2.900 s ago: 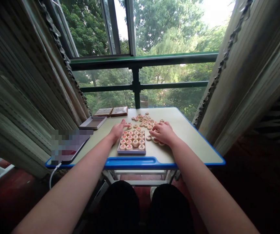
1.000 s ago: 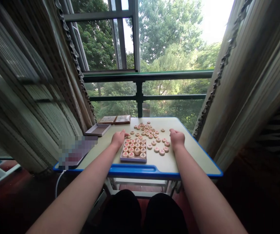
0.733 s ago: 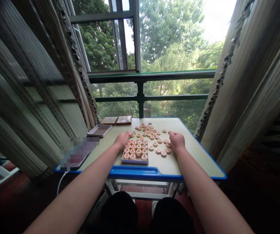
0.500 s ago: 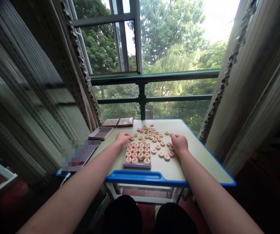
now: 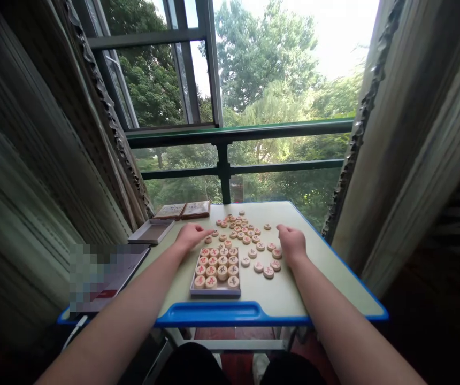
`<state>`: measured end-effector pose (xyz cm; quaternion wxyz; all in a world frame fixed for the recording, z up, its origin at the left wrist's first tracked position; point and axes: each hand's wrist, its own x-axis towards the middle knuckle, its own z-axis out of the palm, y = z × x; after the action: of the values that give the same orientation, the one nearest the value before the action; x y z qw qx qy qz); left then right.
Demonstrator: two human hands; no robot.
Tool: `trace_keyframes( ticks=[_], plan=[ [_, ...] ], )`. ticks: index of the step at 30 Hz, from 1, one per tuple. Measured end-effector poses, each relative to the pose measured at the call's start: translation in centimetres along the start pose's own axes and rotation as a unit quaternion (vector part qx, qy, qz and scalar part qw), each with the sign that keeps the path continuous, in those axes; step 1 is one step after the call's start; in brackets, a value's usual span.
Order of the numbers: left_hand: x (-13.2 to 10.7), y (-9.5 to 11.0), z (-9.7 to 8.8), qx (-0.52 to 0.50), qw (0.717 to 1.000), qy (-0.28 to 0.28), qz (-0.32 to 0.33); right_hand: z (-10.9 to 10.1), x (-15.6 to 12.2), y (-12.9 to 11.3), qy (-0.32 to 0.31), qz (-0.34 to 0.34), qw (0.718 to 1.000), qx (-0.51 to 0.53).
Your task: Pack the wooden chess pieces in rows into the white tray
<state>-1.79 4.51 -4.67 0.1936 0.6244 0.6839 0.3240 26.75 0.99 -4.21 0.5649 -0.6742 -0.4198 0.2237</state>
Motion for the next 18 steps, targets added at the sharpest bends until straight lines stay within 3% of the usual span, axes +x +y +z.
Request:
trace_keyframes(
  ticks=[5,14,18],
  plan=[
    [-0.4,-0.1,-0.8,-0.025,0.994,-0.104,0.022,-0.2,-0.1,0.0,-0.009,-0.007,1.000,0.006],
    [-0.8,0.0,-1.5,-0.100,0.978,-0.179,0.024,-0.6,-0.7,-0.6,-0.034,-0.013,0.999,-0.019],
    [-1.0,0.0,-1.5,-0.072,0.982,-0.169,0.045,-0.5,-1.3,-1.0,-0.090,-0.033,0.993,-0.070]
  ],
)
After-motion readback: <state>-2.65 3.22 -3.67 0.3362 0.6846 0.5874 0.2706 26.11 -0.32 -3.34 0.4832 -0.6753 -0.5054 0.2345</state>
